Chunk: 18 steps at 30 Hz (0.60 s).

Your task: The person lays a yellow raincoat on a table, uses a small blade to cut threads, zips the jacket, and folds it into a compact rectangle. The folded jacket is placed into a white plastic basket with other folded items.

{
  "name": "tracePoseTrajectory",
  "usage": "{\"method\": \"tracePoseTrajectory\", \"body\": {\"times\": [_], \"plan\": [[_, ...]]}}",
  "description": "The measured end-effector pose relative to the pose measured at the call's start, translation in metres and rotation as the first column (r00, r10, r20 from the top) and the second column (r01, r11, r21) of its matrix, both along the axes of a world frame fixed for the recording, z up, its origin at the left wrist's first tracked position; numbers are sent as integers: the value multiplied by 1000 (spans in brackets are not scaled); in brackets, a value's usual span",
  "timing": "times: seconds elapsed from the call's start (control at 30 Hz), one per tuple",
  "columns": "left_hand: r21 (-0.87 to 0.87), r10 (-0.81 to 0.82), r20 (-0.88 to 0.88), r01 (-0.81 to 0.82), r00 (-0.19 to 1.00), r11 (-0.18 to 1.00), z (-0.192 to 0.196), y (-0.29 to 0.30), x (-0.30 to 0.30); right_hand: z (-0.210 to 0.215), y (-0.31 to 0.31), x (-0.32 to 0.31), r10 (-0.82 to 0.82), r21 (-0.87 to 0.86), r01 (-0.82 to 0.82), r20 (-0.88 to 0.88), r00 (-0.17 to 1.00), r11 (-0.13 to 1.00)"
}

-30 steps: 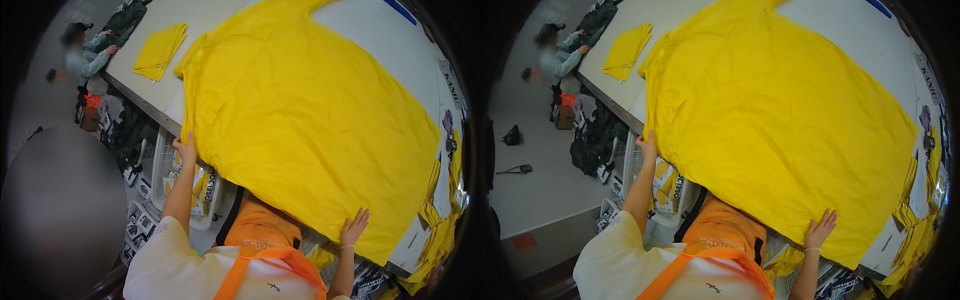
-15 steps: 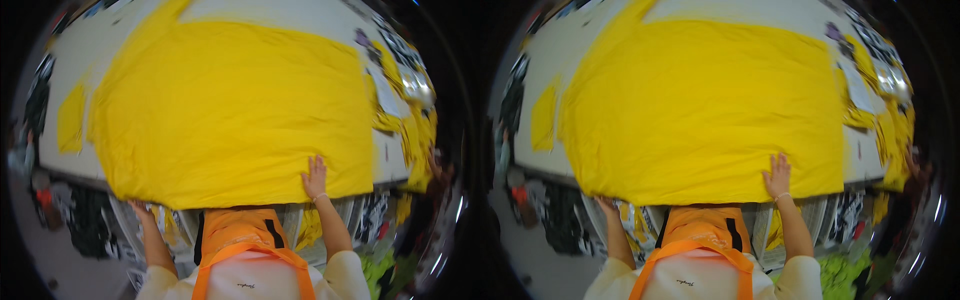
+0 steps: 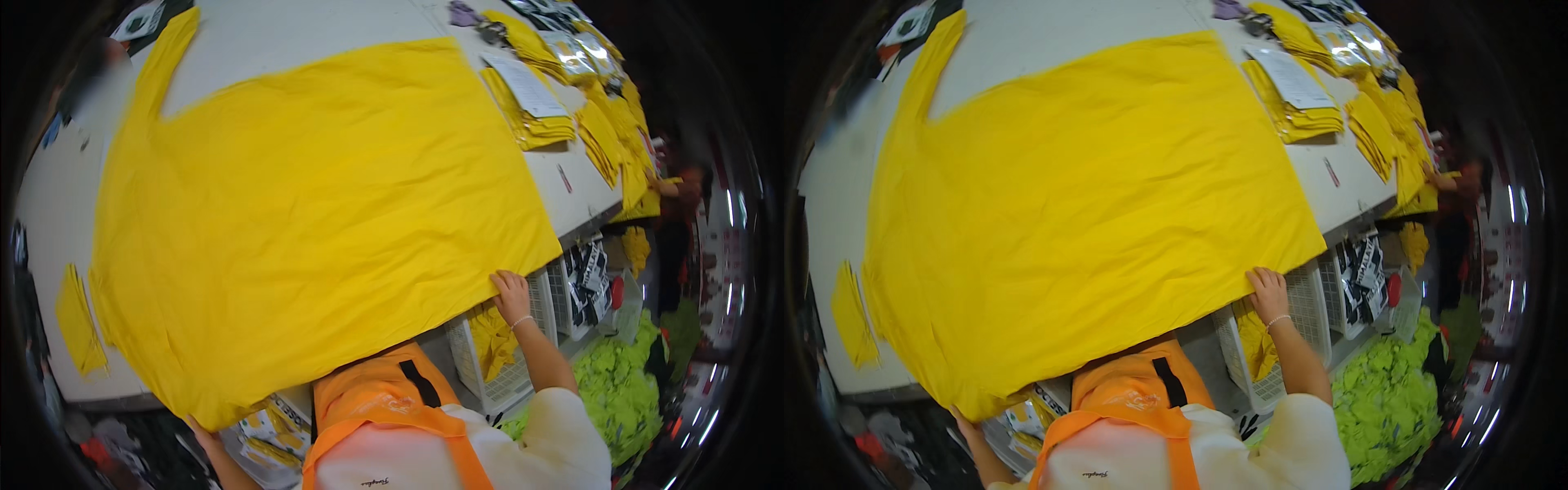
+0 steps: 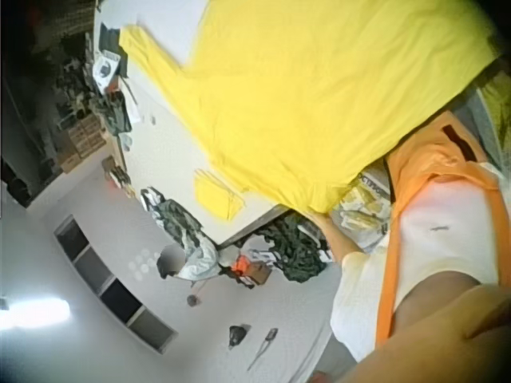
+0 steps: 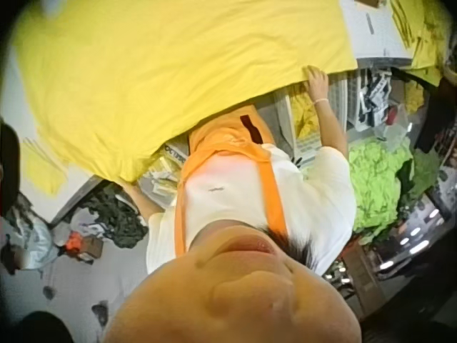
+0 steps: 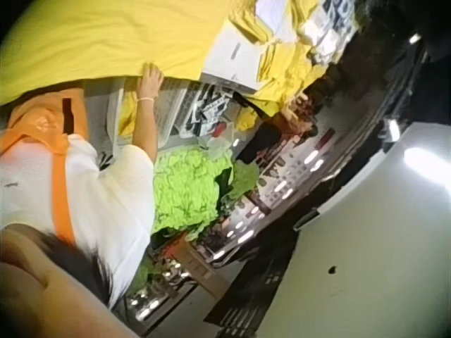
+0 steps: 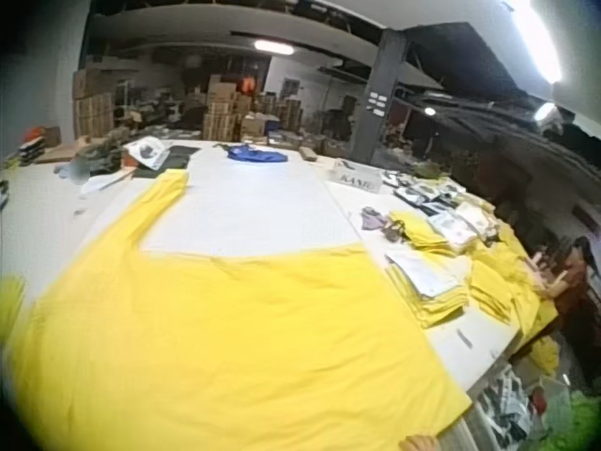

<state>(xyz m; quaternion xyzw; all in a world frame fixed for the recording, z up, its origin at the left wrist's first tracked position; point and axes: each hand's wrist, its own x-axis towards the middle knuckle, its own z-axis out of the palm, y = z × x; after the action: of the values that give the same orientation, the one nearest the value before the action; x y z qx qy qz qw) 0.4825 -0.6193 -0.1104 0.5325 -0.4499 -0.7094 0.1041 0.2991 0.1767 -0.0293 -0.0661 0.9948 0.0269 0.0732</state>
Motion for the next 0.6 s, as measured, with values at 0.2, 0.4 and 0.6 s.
{"method": "tracePoseTrajectory", "body": {"times": [0.2, 0.4, 0.6], "plan": [[145, 90, -292, -49, 952, 988, 118, -30, -18, 57, 0, 3, 186, -33, -190, -95, 978, 981], [-170, 45, -336, -108, 941, 979, 210, -65, -200, 108, 5, -163, 241, 203, -188, -282, 929, 961], [-654, -174, 317, 348, 932, 672, 228, -110, -323, 73, -48, -345, 81, 98, -58, -254, 964, 993]]}}
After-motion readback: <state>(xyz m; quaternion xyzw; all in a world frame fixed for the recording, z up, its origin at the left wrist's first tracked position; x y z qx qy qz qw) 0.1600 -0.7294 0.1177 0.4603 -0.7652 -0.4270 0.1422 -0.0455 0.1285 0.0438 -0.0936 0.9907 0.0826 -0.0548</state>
